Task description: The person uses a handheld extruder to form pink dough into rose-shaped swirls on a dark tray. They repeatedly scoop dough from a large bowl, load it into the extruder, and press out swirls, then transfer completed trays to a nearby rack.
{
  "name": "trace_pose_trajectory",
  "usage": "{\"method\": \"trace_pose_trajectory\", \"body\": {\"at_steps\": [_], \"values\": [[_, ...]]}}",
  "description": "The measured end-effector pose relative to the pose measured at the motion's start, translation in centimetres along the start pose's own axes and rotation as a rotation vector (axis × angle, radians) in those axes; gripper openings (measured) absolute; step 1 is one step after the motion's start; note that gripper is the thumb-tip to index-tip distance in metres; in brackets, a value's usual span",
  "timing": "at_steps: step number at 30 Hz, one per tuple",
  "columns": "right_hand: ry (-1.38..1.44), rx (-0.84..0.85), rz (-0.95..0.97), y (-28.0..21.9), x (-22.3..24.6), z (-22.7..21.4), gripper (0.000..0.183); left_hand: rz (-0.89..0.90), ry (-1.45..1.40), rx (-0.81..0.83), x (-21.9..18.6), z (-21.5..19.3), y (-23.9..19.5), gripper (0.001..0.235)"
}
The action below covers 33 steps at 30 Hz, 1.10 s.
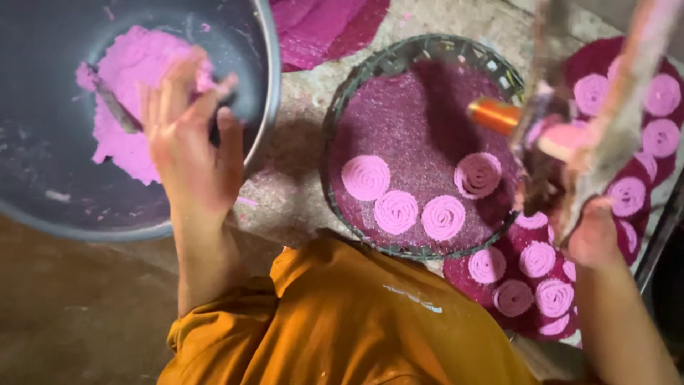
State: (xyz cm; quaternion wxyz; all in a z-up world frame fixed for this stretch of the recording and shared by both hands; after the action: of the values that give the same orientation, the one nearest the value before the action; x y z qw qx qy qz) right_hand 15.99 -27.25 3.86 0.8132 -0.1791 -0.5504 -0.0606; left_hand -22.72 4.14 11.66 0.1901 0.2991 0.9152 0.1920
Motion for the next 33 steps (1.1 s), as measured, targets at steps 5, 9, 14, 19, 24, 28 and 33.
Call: {"method": "trace_pose_trajectory", "body": {"at_steps": [5, 9, 14, 19, 24, 28, 33], "values": [[-0.165, 0.086, 0.291, 0.1, -2.1, 0.7, 0.091, -0.004, -1.645, 0.342, -7.2, 8.6, 0.4, 0.061], [-0.043, 0.311, 0.663, -1.8, -3.9, 2.1, 0.084, -0.032, -2.461, 0.746, -13.4, 15.1, 0.8, 0.068], [-0.296, 0.1, 0.669, -2.2, -1.9, -0.4, 0.074, -0.195, -2.743, 0.654, -18.4, 21.1, 0.9, 0.038], [-0.603, -0.058, 0.529, -0.5, -3.6, 0.0, 0.08, -0.188, -2.853, 0.645, -17.5, 25.7, 1.1, 0.032], [-0.521, -0.108, 0.517, -0.3, -3.6, 1.9, 0.077, -0.24, -2.844, 0.685, -17.5, 26.0, 1.0, 0.031], [-0.678, -0.129, 0.495, 0.3, -1.5, 1.9, 0.072, -0.259, -2.824, 0.634, -17.7, 25.7, 1.5, 0.031], [-0.543, -0.094, 0.435, 0.6, -2.0, 3.6, 0.068, -0.144, -2.78, 0.615, -16.4, 25.1, 2.5, 0.038]]}}
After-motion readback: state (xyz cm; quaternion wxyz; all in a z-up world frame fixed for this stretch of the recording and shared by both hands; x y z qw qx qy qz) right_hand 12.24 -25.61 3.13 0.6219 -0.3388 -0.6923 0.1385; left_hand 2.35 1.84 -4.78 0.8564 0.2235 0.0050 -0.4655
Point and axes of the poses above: each hand's wrist, its own y-axis towards the middle knuckle, its own z-axis out of the palm, x = y × z, the point moved 2 cm from there along y, towards the middle knuckle, and after that the axes turned 14 degrees about y, right-handed, at the moved point
